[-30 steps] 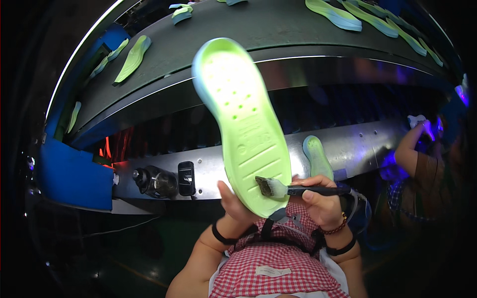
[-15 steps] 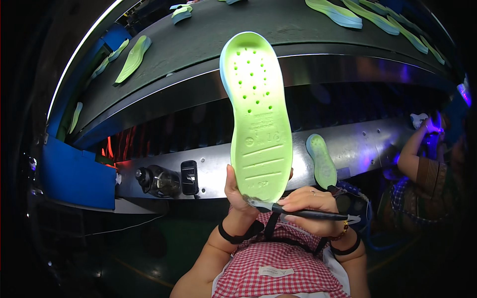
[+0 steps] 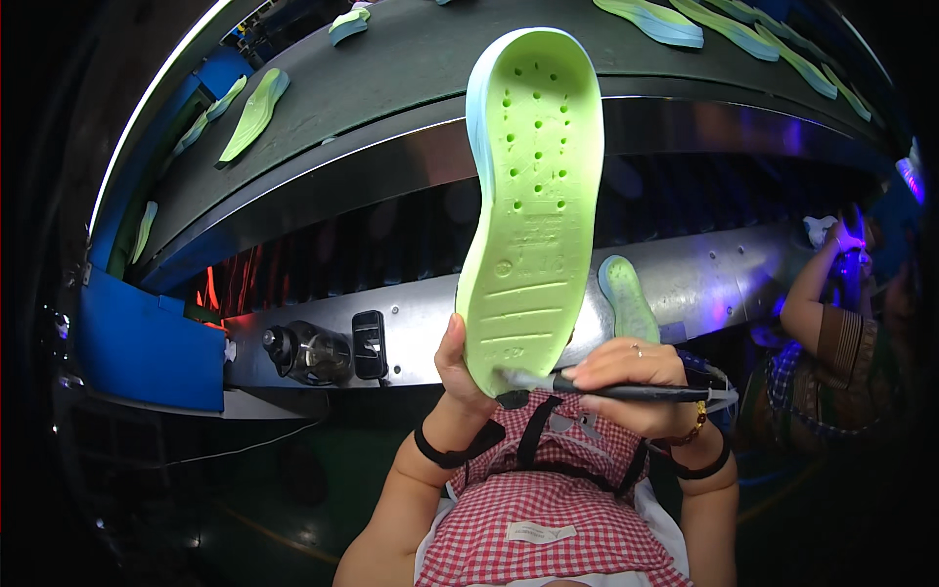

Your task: Applying a liquid substance (likely adhesive or primer) to the interior of shoe soles using a brush and placing them on a conveyor.

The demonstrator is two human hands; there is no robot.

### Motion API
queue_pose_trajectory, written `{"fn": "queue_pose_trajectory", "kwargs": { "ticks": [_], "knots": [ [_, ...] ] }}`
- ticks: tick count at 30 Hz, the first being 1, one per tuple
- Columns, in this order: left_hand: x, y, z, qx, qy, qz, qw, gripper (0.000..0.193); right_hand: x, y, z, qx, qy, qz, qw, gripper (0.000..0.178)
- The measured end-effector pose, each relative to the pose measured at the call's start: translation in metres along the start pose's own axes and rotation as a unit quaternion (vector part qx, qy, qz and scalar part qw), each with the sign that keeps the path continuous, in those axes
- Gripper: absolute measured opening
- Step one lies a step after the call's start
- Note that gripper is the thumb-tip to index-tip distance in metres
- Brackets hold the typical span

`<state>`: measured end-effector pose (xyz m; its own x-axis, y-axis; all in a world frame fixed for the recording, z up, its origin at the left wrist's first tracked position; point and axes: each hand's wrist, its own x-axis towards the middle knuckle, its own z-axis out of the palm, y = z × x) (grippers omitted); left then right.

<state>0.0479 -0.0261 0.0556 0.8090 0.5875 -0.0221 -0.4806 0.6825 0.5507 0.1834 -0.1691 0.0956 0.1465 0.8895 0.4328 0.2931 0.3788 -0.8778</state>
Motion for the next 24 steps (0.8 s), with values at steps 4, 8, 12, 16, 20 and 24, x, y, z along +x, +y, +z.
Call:
{"fn": "queue_pose_trajectory", "kwargs": {
  "ticks": [4, 8, 12, 16, 20, 24],
  "knots": [
    [0.005, 0.006, -0.001, -0.034, -0.012, -0.022, 0.999, 0.059, -0.005, -0.003, 0.005, -0.049, -0.053, -0.032, 0.997, 0.019],
    [0.006, 0.007, -0.012, -0.019, -0.009, -0.052, 0.998, 0.056, -0.005, -0.006, 0.000, -0.030, 0.009, -0.006, 1.000, 0.020],
    [0.010, 0.011, -0.017, -0.060, -0.049, -0.111, 0.991, 0.050, 0.000, -0.004, 0.001, -0.071, -0.098, -0.033, 0.992, 0.021],
    [0.011, 0.017, -0.018, -0.095, -0.070, -0.227, 0.967, 0.046, -0.006, -0.002, -0.006, -0.013, -0.074, -0.056, 0.996, 0.017],
    [0.012, 0.016, -0.013, 0.021, -0.017, -0.328, 0.944, 0.045, -0.008, -0.001, -0.013, -0.144, -0.231, -0.016, 0.962, 0.021],
    [0.010, 0.024, -0.011, 0.095, -0.037, -0.390, 0.915, 0.048, -0.008, -0.010, -0.026, -0.136, -0.241, 0.006, 0.961, 0.022]
  ]
}}
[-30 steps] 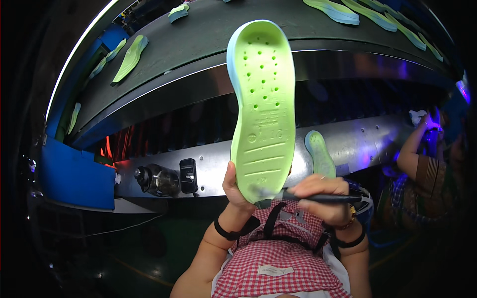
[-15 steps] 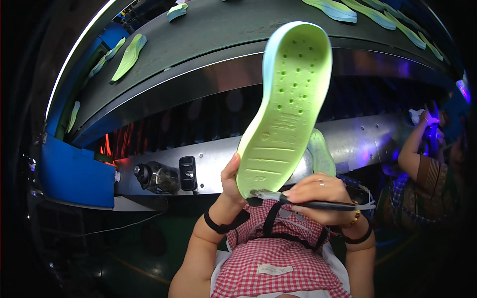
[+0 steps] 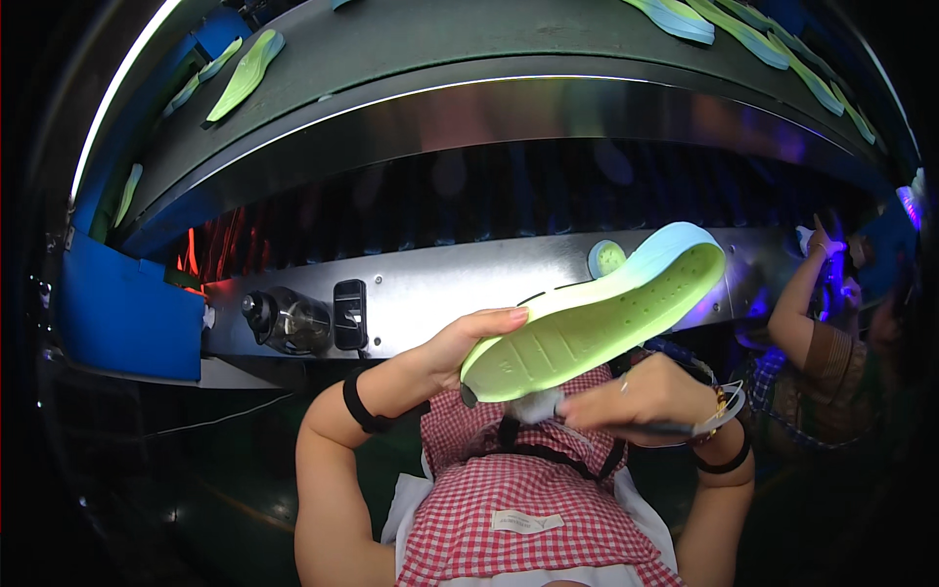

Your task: Applying a liquid substance (likely adhesive or primer) to the interior of shoe soles using a brush and placing them on a conveyor.

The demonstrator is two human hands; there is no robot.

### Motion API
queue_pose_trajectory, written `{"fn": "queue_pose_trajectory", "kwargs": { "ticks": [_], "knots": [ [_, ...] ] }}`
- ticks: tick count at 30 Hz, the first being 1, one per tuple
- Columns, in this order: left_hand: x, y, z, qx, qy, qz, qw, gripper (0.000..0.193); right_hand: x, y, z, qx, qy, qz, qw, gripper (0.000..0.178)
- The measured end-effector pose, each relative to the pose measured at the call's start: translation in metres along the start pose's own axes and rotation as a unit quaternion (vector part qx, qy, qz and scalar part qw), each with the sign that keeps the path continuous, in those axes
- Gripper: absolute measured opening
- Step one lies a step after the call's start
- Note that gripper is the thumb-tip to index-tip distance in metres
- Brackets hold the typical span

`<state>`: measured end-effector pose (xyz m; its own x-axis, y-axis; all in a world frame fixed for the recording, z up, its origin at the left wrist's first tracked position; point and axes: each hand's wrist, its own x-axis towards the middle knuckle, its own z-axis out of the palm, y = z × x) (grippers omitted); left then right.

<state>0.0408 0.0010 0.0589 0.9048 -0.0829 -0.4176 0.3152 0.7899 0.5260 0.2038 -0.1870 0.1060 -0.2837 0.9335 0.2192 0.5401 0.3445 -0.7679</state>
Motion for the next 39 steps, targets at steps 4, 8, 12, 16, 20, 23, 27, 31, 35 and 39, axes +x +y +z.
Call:
{"fn": "queue_pose_trajectory", "kwargs": {
  "ticks": [4, 8, 12, 16, 20, 23, 27, 31, 35, 39],
  "knots": [
    [-0.002, 0.005, 0.003, 0.090, 0.041, -0.018, 0.995, 0.050, -0.005, 0.018, 0.006, -0.017, -0.002, -0.020, 1.000, 0.023],
    [-0.012, 0.006, 0.008, 0.088, 0.058, -0.045, 0.993, 0.053, -0.005, 0.014, -0.009, -0.011, 0.036, -0.032, 0.999, 0.026],
    [-0.014, 0.008, 0.007, 0.147, 0.056, -0.044, 0.987, 0.059, -0.013, 0.020, -0.008, -0.050, -0.102, 0.060, 0.992, 0.022],
    [-0.022, 0.008, 0.001, 0.079, 0.050, -0.085, 0.992, 0.054, -0.011, 0.016, -0.025, -0.023, -0.033, -0.005, 0.999, 0.025],
    [-0.027, 0.011, 0.008, 0.173, 0.074, -0.069, 0.980, 0.057, -0.022, 0.026, -0.019, -0.054, -0.077, 0.049, 0.994, 0.025],
    [-0.030, 0.010, 0.004, 0.116, 0.087, -0.075, 0.987, 0.058, -0.023, 0.016, -0.033, -0.064, -0.095, 0.066, 0.991, 0.026],
    [-0.035, 0.007, 0.008, 0.135, 0.086, -0.060, 0.985, 0.056, -0.028, 0.032, -0.031, -0.037, -0.032, 0.049, 0.998, 0.027],
    [-0.042, 0.003, 0.001, 0.151, 0.115, -0.049, 0.981, 0.055, -0.028, 0.023, -0.042, -0.037, -0.114, 0.078, 0.990, 0.022],
    [-0.054, 0.006, -0.004, 0.210, 0.106, -0.031, 0.971, 0.050, -0.041, 0.050, -0.033, 0.061, 0.051, 0.081, 0.994, 0.020],
    [-0.058, 0.003, -0.015, 0.243, 0.144, -0.012, 0.959, 0.050, -0.051, 0.043, -0.030, 0.042, -0.033, 0.146, 0.988, 0.025]
  ]
}}
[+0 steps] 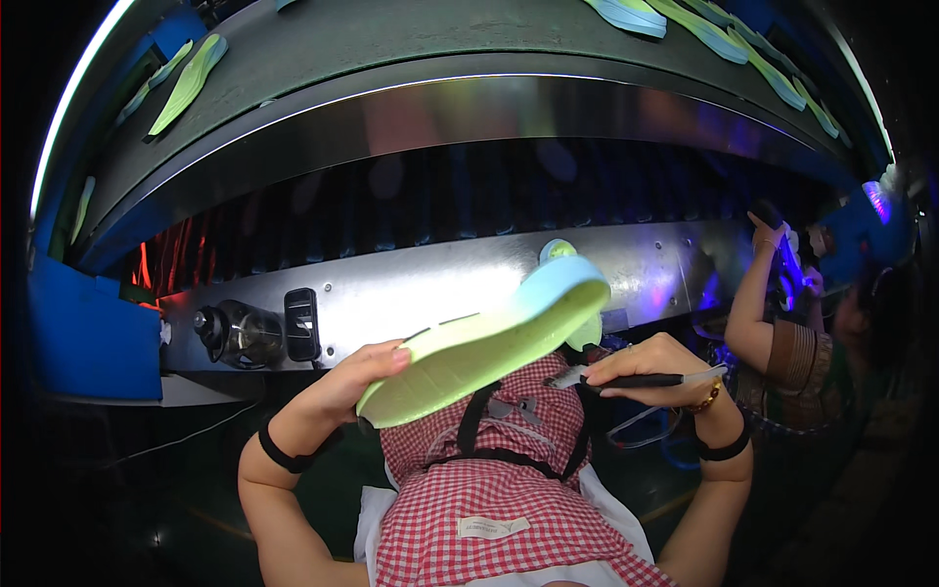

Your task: Applying a liquid substance (likely adhesive or primer) to the interior of shoe soles using a brush and placing them on a conveyor.

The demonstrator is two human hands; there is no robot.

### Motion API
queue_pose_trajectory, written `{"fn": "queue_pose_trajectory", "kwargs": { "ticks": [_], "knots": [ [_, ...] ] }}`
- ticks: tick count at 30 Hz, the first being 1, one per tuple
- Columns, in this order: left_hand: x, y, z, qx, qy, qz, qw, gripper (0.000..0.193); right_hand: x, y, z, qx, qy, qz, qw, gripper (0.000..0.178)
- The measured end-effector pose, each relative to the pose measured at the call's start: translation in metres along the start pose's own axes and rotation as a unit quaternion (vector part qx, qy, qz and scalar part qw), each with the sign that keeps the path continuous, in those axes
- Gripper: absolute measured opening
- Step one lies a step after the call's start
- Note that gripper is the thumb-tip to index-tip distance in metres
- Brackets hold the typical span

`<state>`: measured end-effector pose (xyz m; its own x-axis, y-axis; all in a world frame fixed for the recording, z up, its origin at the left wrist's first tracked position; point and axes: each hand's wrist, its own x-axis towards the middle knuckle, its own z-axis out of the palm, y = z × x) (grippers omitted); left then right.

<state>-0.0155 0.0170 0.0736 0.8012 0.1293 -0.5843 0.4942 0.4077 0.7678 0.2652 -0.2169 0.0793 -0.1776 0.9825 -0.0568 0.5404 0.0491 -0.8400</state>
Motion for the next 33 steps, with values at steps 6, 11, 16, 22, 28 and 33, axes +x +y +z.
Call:
{"fn": "queue_pose_trajectory", "kwargs": {
  "ticks": [6, 11, 16, 22, 28, 33],
  "knots": [
    [0.051, -0.025, 0.015, -0.294, -0.067, 0.077, 0.950, 0.050, 0.041, -0.031, 0.045, 0.209, 0.156, -0.031, 0.965, 0.025],
    [0.069, -0.032, 0.031, -0.356, -0.048, 0.117, 0.926, 0.050, 0.060, 0.003, 0.098, 0.173, 0.311, -0.008, 0.935, 0.018],
    [0.076, -0.047, 0.025, -0.400, -0.074, 0.100, 0.908, 0.049, 0.063, 0.020, 0.100, 0.122, 0.427, 0.016, 0.896, 0.015],
    [0.072, -0.053, 0.042, -0.414, -0.068, 0.071, 0.905, 0.048, 0.075, 0.072, 0.078, -0.079, 0.561, 0.053, 0.822, 0.020],
    [0.091, -0.056, 0.039, -0.407, -0.031, 0.067, 0.910, 0.046, 0.092, 0.044, 0.112, -0.103, 0.454, 0.019, 0.885, 0.032],
    [0.098, -0.064, 0.021, -0.418, -0.002, 0.088, 0.904, 0.045, 0.087, 0.012, 0.134, -0.075, 0.425, 0.005, 0.902, 0.032]
  ]
}}
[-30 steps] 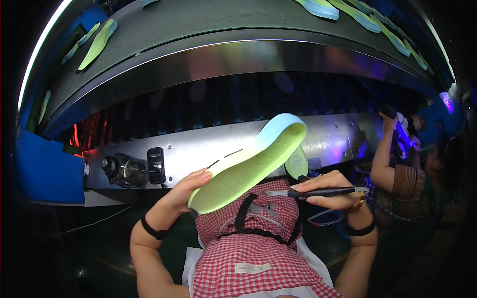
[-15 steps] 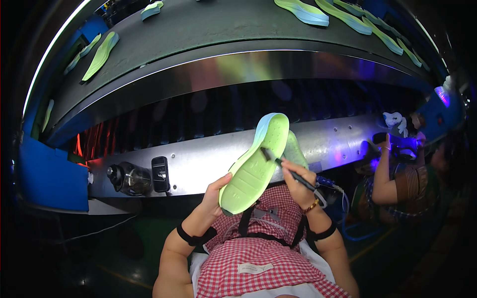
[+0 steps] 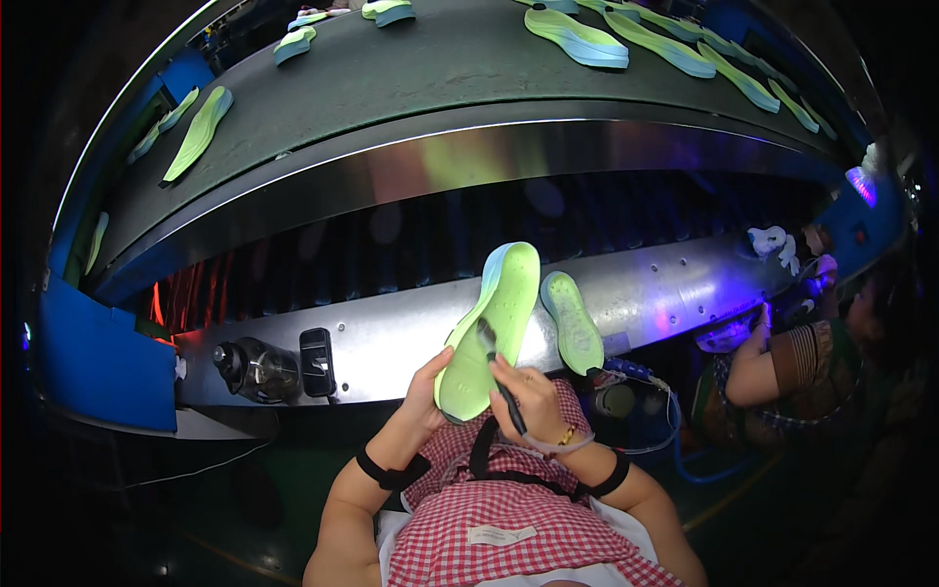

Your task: Applying a liquid substance (likely adhesive or primer) to the interior of shoe soles using a brush and placing them on a conveyor.

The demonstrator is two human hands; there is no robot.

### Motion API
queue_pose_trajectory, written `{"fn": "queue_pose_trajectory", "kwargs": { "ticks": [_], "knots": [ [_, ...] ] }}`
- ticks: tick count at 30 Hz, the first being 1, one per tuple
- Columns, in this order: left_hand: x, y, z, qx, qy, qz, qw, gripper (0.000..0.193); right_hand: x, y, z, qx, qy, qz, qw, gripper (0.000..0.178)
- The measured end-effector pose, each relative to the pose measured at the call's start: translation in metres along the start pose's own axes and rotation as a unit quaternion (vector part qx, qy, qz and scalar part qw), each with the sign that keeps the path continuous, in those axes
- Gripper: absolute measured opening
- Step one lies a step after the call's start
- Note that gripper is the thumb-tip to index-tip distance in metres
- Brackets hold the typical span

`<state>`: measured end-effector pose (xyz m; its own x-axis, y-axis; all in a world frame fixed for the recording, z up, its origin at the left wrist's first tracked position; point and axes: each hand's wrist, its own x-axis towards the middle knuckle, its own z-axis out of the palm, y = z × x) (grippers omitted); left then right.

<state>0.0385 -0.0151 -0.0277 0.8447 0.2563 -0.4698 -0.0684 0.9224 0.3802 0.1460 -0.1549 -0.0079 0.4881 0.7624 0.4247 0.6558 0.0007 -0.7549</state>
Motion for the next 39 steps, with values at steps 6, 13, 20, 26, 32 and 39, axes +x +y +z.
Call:
{"fn": "queue_pose_trajectory", "kwargs": {
  "ticks": [6, 13, 20, 26, 32, 39],
  "knots": [
    [-0.014, 0.015, -0.002, 0.023, -0.029, 0.005, 0.999, 0.047, 0.012, -0.013, -0.056, 0.315, -0.267, 0.082, 0.907, 0.023],
    [-0.078, 0.092, 0.064, 0.235, -0.036, 0.265, 0.935, 0.054, -0.017, 0.000, -0.099, 0.590, 0.150, 0.142, 0.780, 0.037],
    [-0.032, 0.245, 0.111, -0.119, -0.234, 0.401, 0.878, 0.060, -0.007, 0.025, -0.074, 0.655, 0.170, 0.272, 0.685, 0.039],
    [0.032, 0.238, 0.139, 0.151, 0.018, 0.586, 0.796, 0.060, -0.001, 0.052, -0.076, 0.692, 0.224, 0.312, 0.611, 0.042],
    [0.096, 0.176, 0.189, 0.719, 0.057, 0.605, 0.337, 0.051, 0.002, 0.065, -0.080, 0.685, 0.234, 0.326, 0.608, 0.044],
    [0.201, 0.114, 0.279, 0.811, 0.039, 0.484, 0.326, 0.070, -0.015, 0.076, -0.073, 0.677, 0.231, 0.346, 0.607, 0.043]
  ]
}}
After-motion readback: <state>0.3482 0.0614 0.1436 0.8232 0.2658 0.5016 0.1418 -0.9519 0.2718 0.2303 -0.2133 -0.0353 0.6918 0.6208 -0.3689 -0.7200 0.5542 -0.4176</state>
